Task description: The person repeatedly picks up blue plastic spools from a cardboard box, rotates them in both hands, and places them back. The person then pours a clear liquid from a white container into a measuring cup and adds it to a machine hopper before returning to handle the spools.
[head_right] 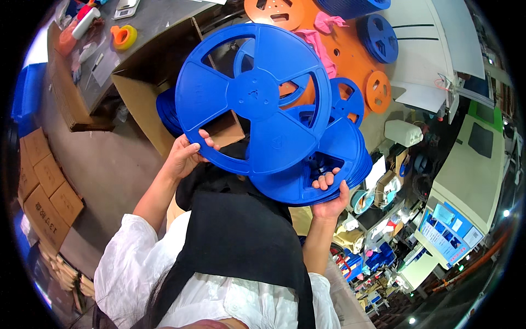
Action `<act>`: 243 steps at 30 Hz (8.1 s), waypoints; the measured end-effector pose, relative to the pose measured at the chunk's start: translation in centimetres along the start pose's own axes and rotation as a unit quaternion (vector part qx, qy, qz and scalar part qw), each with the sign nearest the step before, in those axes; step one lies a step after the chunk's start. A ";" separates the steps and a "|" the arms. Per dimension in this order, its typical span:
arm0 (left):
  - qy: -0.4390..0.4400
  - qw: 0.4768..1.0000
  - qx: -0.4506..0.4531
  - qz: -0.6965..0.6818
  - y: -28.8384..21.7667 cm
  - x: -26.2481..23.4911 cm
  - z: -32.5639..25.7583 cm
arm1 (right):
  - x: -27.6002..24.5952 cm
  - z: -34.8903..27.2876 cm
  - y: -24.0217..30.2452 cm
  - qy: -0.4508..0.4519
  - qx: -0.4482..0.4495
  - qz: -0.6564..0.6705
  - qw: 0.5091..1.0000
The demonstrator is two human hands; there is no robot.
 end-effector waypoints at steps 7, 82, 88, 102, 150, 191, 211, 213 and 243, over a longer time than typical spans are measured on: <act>-0.003 0.999 -0.013 0.034 -0.1 -0.7 -0.8 | 0.0 0.2 0.2 0.007 0.010 -0.019 1.000; -0.066 0.610 -0.007 0.790 3.3 3.6 0.8 | 0.4 2.1 -0.1 -0.004 0.055 -0.061 0.997; -0.082 0.648 -0.017 0.757 3.0 3.1 0.6 | 0.3 2.2 -0.2 -0.003 0.058 -0.063 0.996; -0.291 0.902 0.011 0.320 2.7 -6.7 1.4 | 1.1 2.2 -0.5 -0.008 0.051 -0.073 0.996; -0.054 0.906 -0.005 0.420 13.1 4.2 12.6 | 1.2 4.1 -5.1 0.043 0.078 -0.244 0.966; 0.100 0.902 -0.014 -0.420 6.5 -4.7 9.2 | -3.0 4.3 -3.8 -0.111 0.008 -0.201 0.973; -0.492 0.859 -0.089 -0.108 9.8 -16.2 11.4 | -3.1 3.3 -4.4 -0.024 -0.004 -0.101 0.995; -0.432 0.901 -0.035 0.032 12.7 -21.0 9.9 | -2.6 3.1 -3.8 0.042 -0.023 -0.066 0.997; -0.208 0.791 0.195 0.542 6.7 -2.6 9.2 | -1.5 3.6 -1.1 0.187 -0.066 0.102 0.975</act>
Point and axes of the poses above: each hand's wrist, its own z-axis towards the middle knuckle, its own x-axis out of the palm, y = z × x, the point moved 2 cm from there along z, towards the middle knuckle, and after that the axes turned 5 degrees about y, right-handed, at the moved point
